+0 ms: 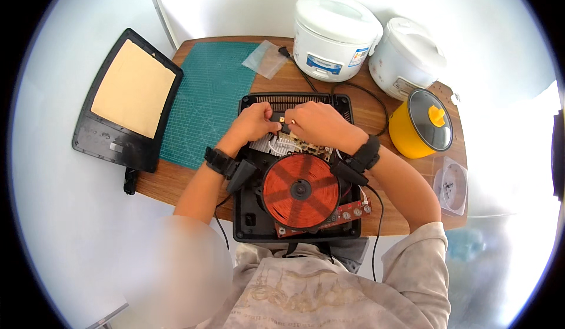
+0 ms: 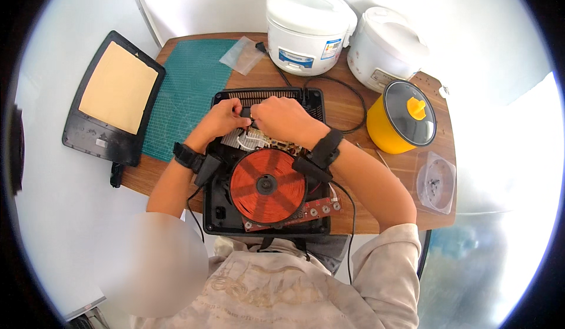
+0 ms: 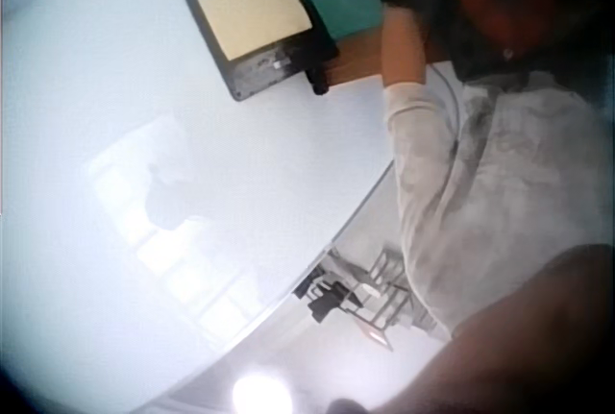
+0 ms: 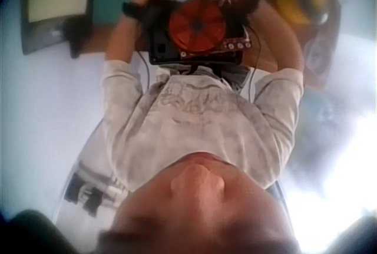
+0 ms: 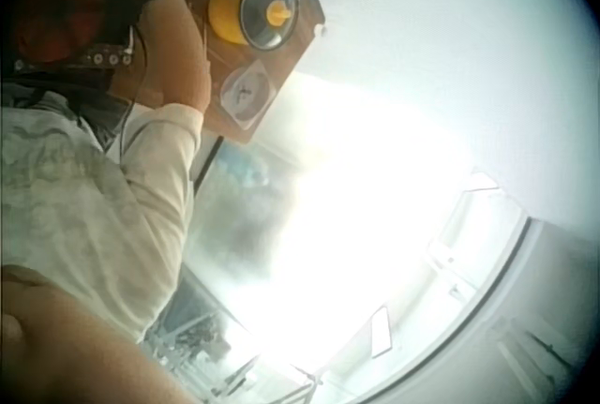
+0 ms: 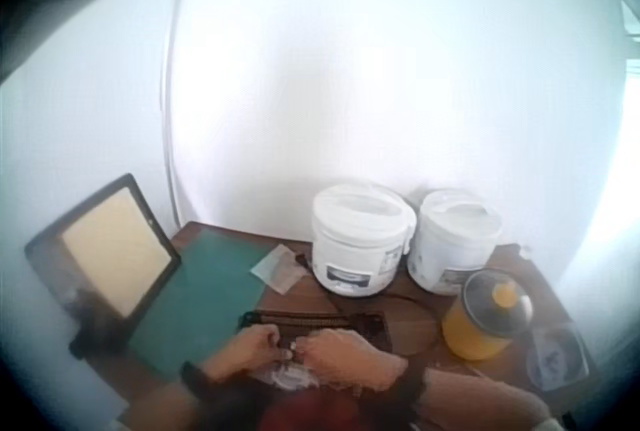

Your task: The person uses a screwdriver to remove screws from a white container, then disassembles a black induction cooktop by removing its cover and internal components. They manipulate the circuit board and fan assembly, using a screwdriver to adjust parts within the device.

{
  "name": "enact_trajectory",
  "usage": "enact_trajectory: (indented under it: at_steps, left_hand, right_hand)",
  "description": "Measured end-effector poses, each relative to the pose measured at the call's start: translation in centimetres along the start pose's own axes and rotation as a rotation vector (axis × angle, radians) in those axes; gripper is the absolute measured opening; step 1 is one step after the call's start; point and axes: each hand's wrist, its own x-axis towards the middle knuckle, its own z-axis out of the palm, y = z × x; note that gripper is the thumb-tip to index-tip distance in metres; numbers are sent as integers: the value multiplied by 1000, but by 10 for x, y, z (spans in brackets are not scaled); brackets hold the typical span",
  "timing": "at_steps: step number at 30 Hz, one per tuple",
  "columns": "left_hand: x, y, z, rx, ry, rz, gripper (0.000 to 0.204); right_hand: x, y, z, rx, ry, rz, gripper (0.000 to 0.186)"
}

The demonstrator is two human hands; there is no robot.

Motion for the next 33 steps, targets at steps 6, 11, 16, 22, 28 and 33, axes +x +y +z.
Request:
enact_trajectory:
  at_steps: [6, 11, 16, 22, 28, 33]
  left_hand:
    - [2, 5, -8, 9, -3, -1, 40]
    - [3, 2, -6, -9, 2, 42, 37]
    - [-15, 19, -2, -44, 39, 66, 21]
    - [-42, 28, 4, 209, 69, 338, 15]
    - [-55, 33, 4, 282, 102, 615, 24]
    - [-53, 37, -2, 309, 92, 637, 22]
  right_hand:
    - [4, -20, 3, 89, -170, 138, 20]
    - [4, -9, 24, 234, -68, 113, 19]
    - [1, -3, 26, 310, -37, 127, 20]
    - [-10, 9, 33, 378, 46, 167, 23]
    - [-9, 5, 26, 404, 14, 163, 20]
    - [-9, 3, 21, 431, 13, 119, 17]
